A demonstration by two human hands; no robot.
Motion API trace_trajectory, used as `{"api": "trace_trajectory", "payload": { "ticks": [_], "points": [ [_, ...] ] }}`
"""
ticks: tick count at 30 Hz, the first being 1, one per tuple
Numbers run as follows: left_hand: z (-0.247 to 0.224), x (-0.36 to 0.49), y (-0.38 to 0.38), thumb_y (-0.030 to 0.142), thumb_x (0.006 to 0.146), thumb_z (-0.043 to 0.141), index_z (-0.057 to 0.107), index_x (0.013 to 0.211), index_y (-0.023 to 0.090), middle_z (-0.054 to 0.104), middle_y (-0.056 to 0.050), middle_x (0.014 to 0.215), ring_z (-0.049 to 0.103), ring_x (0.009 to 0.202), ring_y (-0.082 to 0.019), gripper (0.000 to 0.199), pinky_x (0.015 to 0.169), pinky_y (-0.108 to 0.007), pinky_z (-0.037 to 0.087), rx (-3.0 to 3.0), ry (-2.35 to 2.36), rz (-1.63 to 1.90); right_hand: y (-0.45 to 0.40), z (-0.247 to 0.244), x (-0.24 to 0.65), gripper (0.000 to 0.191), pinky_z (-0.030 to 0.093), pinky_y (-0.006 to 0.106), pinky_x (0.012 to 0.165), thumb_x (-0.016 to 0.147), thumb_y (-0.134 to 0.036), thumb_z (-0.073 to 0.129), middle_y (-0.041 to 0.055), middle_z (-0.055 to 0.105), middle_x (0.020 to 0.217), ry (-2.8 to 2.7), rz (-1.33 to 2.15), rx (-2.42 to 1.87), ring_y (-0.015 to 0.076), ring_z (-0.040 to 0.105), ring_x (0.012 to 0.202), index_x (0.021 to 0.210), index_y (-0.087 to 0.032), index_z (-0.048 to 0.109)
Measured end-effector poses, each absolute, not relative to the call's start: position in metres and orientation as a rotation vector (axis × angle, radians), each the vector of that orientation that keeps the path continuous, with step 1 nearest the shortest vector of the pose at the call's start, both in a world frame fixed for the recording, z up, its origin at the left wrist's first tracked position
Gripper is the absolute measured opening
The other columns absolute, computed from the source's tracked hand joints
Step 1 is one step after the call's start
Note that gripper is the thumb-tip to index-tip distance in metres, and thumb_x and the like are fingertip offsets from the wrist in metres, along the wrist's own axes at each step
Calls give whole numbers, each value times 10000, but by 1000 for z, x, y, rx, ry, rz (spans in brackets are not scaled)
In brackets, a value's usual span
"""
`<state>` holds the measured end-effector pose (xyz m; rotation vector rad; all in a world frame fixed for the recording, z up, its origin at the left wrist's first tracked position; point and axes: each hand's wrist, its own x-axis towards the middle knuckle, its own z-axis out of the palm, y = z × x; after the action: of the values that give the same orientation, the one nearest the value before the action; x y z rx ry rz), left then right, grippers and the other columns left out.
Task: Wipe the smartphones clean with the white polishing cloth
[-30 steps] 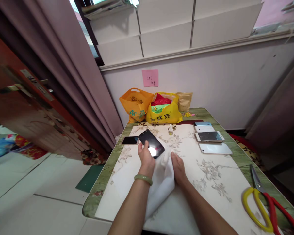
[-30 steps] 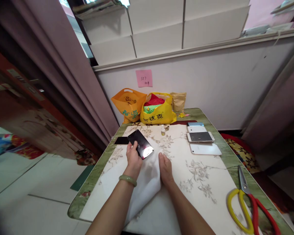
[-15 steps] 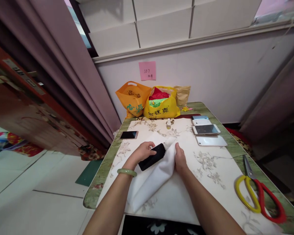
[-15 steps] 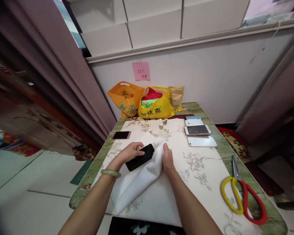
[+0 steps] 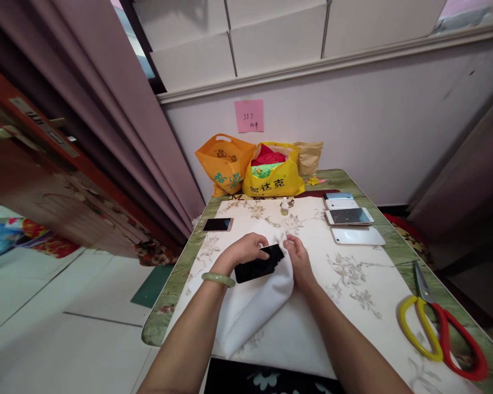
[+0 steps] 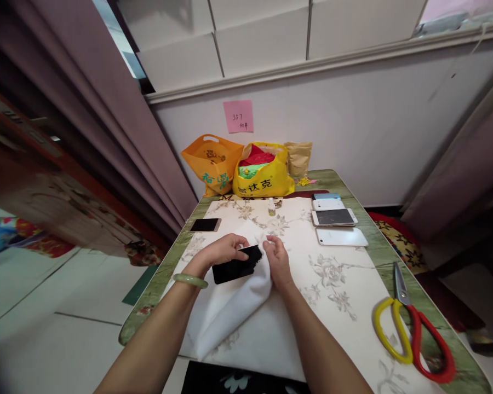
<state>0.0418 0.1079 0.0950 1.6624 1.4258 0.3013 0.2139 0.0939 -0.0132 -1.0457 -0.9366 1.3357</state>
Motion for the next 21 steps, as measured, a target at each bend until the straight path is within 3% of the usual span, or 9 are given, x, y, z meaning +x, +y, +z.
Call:
{"api": "trace_trajectory", "payload": {
  "ticks": [5,12,17,21],
  "points": [
    [100,42,105,292,613,661,661,814,187,540,59,567,465,502,-113,227,485,-221,319,1700,1446,121,96,-19,215,338,416,258,589,837,-531,552,-38,541,632,-912,1200,-1084,140,477,603,789,-199,592],
    [105,42,110,278,614,660,676,800,197,581,45,634,499,563,-126,204,529,-230,342,1854,1477,26,97,-17,215,303,454,328,784,840,-467,559,75,676,965,-1345,1010,-1011,224,590,887,807,-203,702],
    [110,43,110,260,564,712,685,801,202,605,31,691,526,604,-139,245,538,-231,341,1909,1525,-25,97,-16,219,283,384,245,565,823,-461,588,-26,550,639,-1566,1161,-944,134,483,601,735,-196,633],
    [108,41,113,292,535,757,667,716,200,611,21,668,530,598,-146,223,535,-236,345,1925,1583,99,95,-15,220,332,356,228,546,845,-489,552,-46,481,590,-1621,1219,-925,119,423,584,693,-195,576]
  ]
}}
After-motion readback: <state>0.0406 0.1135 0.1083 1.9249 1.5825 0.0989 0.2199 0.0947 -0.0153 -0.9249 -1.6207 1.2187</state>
